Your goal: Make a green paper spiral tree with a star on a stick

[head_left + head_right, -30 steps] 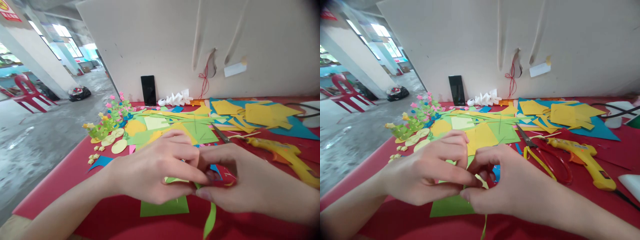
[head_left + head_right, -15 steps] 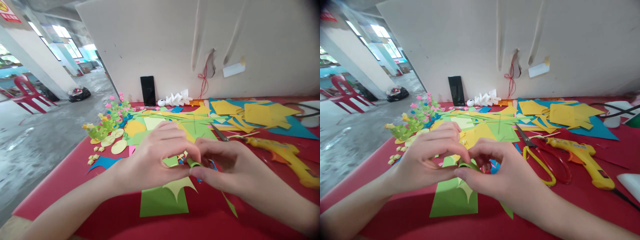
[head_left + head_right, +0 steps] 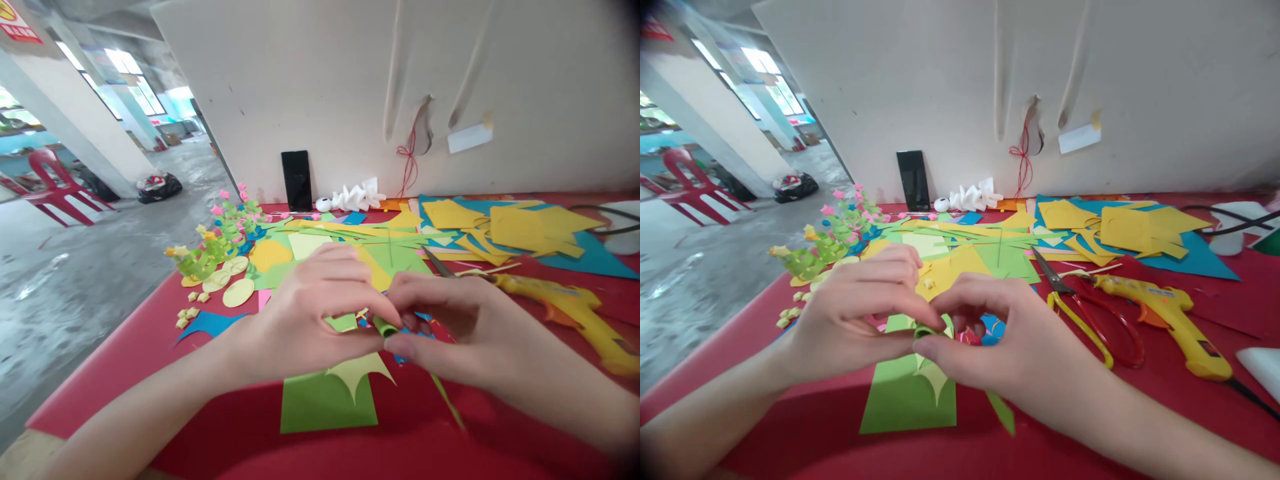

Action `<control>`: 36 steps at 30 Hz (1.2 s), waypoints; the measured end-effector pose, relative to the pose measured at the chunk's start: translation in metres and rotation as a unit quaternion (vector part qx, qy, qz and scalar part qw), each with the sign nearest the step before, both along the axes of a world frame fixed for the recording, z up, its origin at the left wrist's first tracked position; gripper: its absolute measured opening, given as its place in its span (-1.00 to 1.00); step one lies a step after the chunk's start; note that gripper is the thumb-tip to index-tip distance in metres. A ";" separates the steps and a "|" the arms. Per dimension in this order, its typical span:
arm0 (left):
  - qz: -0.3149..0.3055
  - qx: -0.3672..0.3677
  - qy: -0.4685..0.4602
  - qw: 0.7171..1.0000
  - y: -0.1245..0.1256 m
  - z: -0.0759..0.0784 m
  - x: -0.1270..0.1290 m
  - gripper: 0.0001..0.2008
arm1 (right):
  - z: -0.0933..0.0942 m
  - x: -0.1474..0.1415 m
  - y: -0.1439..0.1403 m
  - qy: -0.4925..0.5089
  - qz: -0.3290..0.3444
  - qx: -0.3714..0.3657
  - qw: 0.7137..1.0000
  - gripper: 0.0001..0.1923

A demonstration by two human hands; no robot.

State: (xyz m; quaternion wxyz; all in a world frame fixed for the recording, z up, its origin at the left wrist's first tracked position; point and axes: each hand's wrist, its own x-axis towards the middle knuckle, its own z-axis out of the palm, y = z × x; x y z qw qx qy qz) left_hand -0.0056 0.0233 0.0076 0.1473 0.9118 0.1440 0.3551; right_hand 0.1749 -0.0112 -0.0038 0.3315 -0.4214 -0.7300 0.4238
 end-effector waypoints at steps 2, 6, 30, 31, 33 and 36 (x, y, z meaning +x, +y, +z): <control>0.004 0.000 -0.008 1.000 -0.001 -0.001 0.001 -0.85 | 0.000 -0.003 -0.003 0.013 -0.015 -0.005 1.000 -0.90; -0.001 -0.001 -0.016 1.000 -0.002 0.000 0.003 -0.79 | 0.002 -0.007 -0.008 0.022 -0.010 -0.029 0.999 -0.86; 0.018 0.013 -0.059 0.998 -0.001 0.000 0.003 -0.93 | -0.002 0.005 -0.001 0.047 0.031 -0.045 0.997 -0.91; 0.019 0.012 -0.055 0.998 -0.001 -0.001 0.003 -0.92 | -0.002 0.005 -0.001 0.052 0.028 -0.043 0.997 -0.93; 0.007 0.017 -0.036 0.999 0.000 -0.001 0.004 -0.92 | -0.002 0.004 -0.001 0.047 0.021 -0.041 0.998 -0.95; -0.038 0.026 0.004 0.999 0.001 0.000 0.003 -0.95 | -0.003 0.003 -0.001 0.017 0.019 -0.021 0.999 -0.94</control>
